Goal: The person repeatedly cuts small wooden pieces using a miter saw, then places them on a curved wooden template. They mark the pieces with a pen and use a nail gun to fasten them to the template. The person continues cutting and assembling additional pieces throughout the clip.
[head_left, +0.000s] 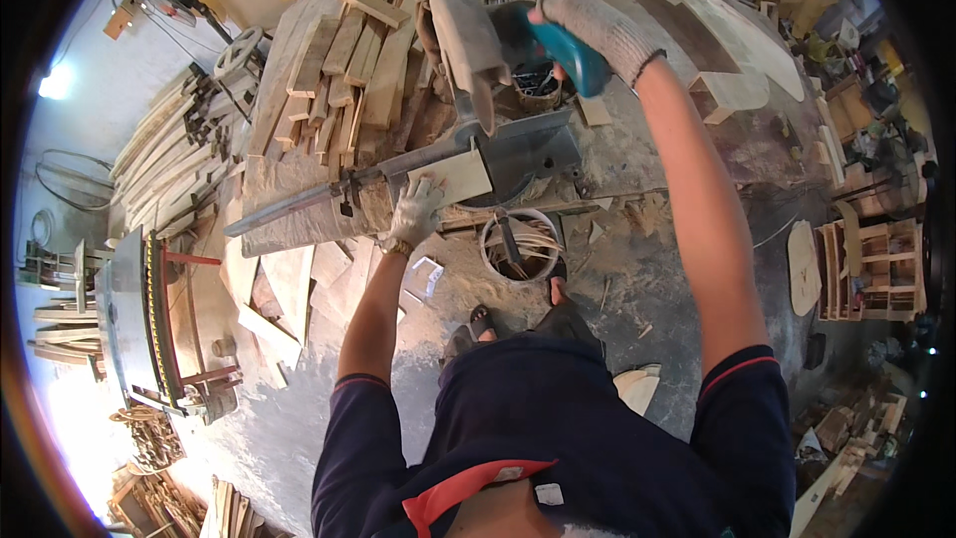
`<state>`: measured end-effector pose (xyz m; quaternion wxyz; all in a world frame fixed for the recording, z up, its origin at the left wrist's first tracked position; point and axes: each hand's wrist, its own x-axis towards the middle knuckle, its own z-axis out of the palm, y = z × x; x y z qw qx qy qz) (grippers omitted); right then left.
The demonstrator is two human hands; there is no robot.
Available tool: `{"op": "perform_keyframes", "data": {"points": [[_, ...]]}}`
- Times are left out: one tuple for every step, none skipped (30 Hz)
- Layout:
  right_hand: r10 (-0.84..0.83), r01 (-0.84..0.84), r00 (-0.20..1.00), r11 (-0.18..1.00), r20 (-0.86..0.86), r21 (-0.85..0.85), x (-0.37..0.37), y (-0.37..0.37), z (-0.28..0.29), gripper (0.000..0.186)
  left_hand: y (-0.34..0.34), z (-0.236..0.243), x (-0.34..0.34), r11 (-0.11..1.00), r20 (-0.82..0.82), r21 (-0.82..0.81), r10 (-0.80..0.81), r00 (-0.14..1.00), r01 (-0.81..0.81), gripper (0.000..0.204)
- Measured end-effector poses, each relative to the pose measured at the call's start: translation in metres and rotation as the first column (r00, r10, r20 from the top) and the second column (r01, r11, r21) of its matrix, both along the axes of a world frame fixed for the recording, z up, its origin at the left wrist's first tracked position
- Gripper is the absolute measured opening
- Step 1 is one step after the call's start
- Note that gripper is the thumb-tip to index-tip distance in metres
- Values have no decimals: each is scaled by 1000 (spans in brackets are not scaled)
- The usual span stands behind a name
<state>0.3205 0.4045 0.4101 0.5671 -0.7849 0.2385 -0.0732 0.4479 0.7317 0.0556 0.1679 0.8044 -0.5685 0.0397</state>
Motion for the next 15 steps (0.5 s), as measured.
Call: {"op": "perform_keyframes", "data": {"points": [[38,-14,987,989,157,-149,-2,-12,-13,38,1,-4,-10,999,36,-11,52,998,-52,52],[150,-33,928,945,341,-326,-5,-21,-33,36,3,-8,-19,993,44,55,104,994,-107,56],[46,38,926,976,375,-214,-9,-22,-65,33,4,-11,-30,984,60,94,149,987,-154,61],[-115,138,935,989,334,-45,-13,-22,-98,31,8,-12,-43,952,54,216,212,976,-219,66],[-298,247,918,946,261,210,-18,-23,-132,30,13,-13,-59,970,48,97,218,975,-222,66],[-307,259,938,929,163,265,-14,-12,-170,32,17,-12,-77,958,3,125,260,966,-258,66],[-321,286,944,910,73,301,-21,3,-208,31,23,-9,-96,965,-111,-20,259,959,-263,65],[-261,269,963,925,-67,269,-19,19,-242,23,23,-6,-117,948,-144,-59,300,943,-311,64],[-146,144,989,965,-6,217,-20,30,-271,19,23,-2,-137,922,-170,-84,361,917,-378,63],[-58,58,998,986,-10,153,-18,41,-295,16,24,2,-158,891,-193,-108,415,889,-440,62],[-15,21,993,999,120,-49,-8,52,-313,20,25,7,-177,848,-292,-122,466,835,-516,60],[13,23,989,971,148,-239,4,62,-328,25,25,11,-198,797,-382,-145,502,776,-586,58],[106,-77,992,937,69,-339,14,66,-338,29,24,12,-222,684,-484,-134,586,649,-717,51],[157,-166,986,888,-58,-429,26,68,-346,33,22,12,-242,544,-587,-106,641,494,-832,43],[114,-141,990,854,-83,-501,36,75,-352,44,25,12,-260,474,-570,-63,706,421,-878,32]]}}
